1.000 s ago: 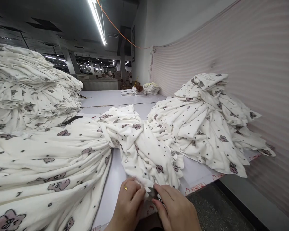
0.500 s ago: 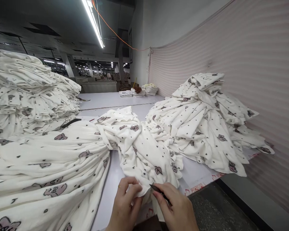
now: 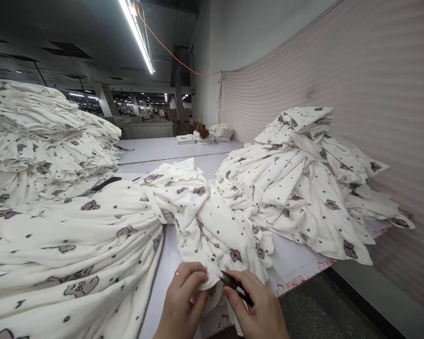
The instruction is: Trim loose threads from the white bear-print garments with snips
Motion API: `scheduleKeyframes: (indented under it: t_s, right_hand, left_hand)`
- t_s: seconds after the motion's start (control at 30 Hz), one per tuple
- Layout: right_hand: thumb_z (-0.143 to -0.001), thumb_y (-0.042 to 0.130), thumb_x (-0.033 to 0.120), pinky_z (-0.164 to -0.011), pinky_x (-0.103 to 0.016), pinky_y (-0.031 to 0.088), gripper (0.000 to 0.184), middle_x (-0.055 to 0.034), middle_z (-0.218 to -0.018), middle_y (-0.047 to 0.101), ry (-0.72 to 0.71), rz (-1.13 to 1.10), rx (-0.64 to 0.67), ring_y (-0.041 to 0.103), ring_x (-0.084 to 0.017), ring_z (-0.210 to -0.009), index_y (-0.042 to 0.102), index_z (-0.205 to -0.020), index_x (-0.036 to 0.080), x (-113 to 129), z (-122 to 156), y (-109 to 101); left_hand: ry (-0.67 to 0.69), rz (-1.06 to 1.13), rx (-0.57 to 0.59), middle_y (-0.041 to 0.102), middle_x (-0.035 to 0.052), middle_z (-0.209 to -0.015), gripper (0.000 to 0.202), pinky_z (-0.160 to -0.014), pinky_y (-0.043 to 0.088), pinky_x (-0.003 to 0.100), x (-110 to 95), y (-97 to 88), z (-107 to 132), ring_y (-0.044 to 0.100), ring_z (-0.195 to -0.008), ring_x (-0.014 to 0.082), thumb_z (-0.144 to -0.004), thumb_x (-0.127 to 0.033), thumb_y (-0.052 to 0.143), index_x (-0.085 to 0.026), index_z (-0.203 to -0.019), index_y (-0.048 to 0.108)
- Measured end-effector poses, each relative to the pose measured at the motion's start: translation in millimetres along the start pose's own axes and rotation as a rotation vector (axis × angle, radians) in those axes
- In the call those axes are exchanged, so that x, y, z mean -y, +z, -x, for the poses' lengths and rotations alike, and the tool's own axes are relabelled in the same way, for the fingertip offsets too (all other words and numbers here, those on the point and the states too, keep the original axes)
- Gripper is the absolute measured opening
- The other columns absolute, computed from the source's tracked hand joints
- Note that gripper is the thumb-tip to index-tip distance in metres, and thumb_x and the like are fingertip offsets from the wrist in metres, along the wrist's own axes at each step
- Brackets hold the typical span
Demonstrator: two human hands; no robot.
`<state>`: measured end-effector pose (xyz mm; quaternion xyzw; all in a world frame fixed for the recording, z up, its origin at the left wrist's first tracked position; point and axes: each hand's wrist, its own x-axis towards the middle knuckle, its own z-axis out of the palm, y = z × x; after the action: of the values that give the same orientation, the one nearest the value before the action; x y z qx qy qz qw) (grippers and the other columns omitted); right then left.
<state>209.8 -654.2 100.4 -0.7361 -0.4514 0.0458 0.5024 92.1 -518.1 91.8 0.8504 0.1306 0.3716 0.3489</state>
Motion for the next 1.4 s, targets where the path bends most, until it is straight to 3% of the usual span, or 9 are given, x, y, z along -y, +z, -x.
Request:
scheduleKeyframes:
  t_s: [0.13, 0.27, 0.37, 0.47, 0.63, 0.73, 0.93, 1.1, 1.4]
  right_hand:
    - [-0.086, 0.060, 0.041, -0.073, -0.025, 0.054, 0.021, -0.0065, -0.090, 0.071, 0.094, -0.398, -0.052, 0.069, -0.021, -0.083, 0.065, -0.093, 0.022, -3, -9, 23]
    - [-0.083, 0.064, 0.039, -0.086, -0.031, 0.051, 0.025, -0.0094, -0.105, 0.071, 0.153, -0.570, 0.052, 0.066, -0.024, -0.099, 0.069, -0.100, 0.021, -5, -24, 38]
    - [-0.081, 0.066, 0.036, -0.081, -0.030, 0.051, 0.023, -0.0069, -0.097, 0.072, 0.132, -0.505, 0.154, 0.066, -0.023, -0.091, 0.069, -0.099, 0.021, -4, -33, 38]
    - [-0.087, 0.059, 0.033, -0.067, -0.025, 0.047, 0.015, -0.0035, -0.084, 0.070, 0.069, -0.334, 0.187, 0.064, -0.019, -0.078, 0.066, -0.090, 0.021, 0, -36, 33]
    - [-0.095, 0.044, 0.035, -0.057, -0.022, 0.038, 0.027, 0.0000, -0.068, 0.061, 0.024, -0.161, 0.195, 0.057, -0.015, -0.063, 0.058, -0.077, 0.020, 0, -37, 36]
    - [-0.097, 0.040, 0.034, -0.058, -0.023, 0.037, 0.026, -0.0003, -0.070, 0.061, 0.025, -0.099, 0.161, 0.058, -0.016, -0.064, 0.053, -0.081, 0.020, -6, -37, 42]
    - [-0.092, 0.050, 0.041, -0.066, -0.024, 0.044, 0.023, -0.0021, -0.079, 0.061, 0.118, -0.225, 0.142, 0.060, -0.018, -0.075, 0.056, -0.089, 0.020, -15, -36, 34]
    - [-0.086, 0.058, 0.033, -0.074, -0.027, 0.046, 0.023, -0.0045, -0.091, 0.066, 0.040, -0.238, 0.290, 0.063, -0.021, -0.085, 0.068, -0.104, 0.024, -17, -32, 19]
    - [-0.084, 0.062, 0.040, -0.076, -0.031, 0.048, 0.026, -0.0071, -0.085, 0.073, 0.220, -0.367, 0.380, 0.065, -0.025, -0.086, 0.076, -0.088, 0.019, -17, -39, 20]
  left_hand:
    - [-0.584, 0.483, 0.157, 0.061, 0.0016, -0.069, 0.021, -0.060, 0.040, 0.023, -3, 2.4, -6, 0.053, -0.066, 0.0150, -0.080, -0.036, 0.067, -0.015, -0.077, 0.064]
    - [-0.795, 0.907, 0.186, 0.065, 0.0036, -0.073, 0.034, -0.062, 0.039, 0.023, -2, -2.4, -12, 0.054, -0.067, 0.0140, -0.074, -0.045, 0.073, -0.012, -0.083, 0.068]
    - [-0.790, 0.977, 0.212, 0.068, 0.0046, -0.077, 0.037, -0.068, 0.041, 0.025, 3, -10.3, -13, 0.058, -0.074, 0.0169, -0.072, -0.047, 0.074, -0.014, -0.087, 0.069]
    - [-0.697, 0.818, 0.227, 0.068, 0.0046, -0.083, 0.034, -0.077, 0.042, 0.027, 6, -14.7, -12, 0.058, -0.086, 0.0197, -0.078, -0.047, 0.069, -0.015, -0.088, 0.068]
    - [-0.624, 0.654, 0.221, 0.063, 0.0005, -0.078, 0.032, -0.070, 0.043, 0.025, 7, -8.0, -11, 0.058, -0.078, 0.0172, -0.079, -0.045, 0.068, -0.018, -0.095, 0.062]
    - [-0.626, 0.553, 0.169, 0.068, 0.0042, -0.088, 0.032, -0.082, 0.044, 0.030, 4, -3.3, -13, 0.060, -0.090, 0.0216, -0.081, -0.044, 0.064, -0.018, -0.099, 0.064]
    - [-0.690, 0.458, 0.105, 0.069, 0.0045, -0.080, 0.032, -0.074, 0.045, 0.028, 1, -7.0, -17, 0.060, -0.082, 0.0221, -0.080, -0.047, 0.061, -0.016, -0.082, 0.068]
    - [-0.689, 0.457, 0.158, 0.069, 0.0037, -0.083, 0.027, -0.075, 0.044, 0.027, 2, -10.8, -19, 0.059, -0.085, 0.0218, -0.079, -0.043, 0.061, -0.017, -0.084, 0.068]
    - [-0.566, 0.314, 0.292, 0.064, 0.0040, -0.081, 0.017, -0.077, 0.044, 0.029, -2, -10.8, -27, 0.059, -0.084, 0.0214, -0.080, -0.033, 0.057, -0.017, -0.079, 0.065]
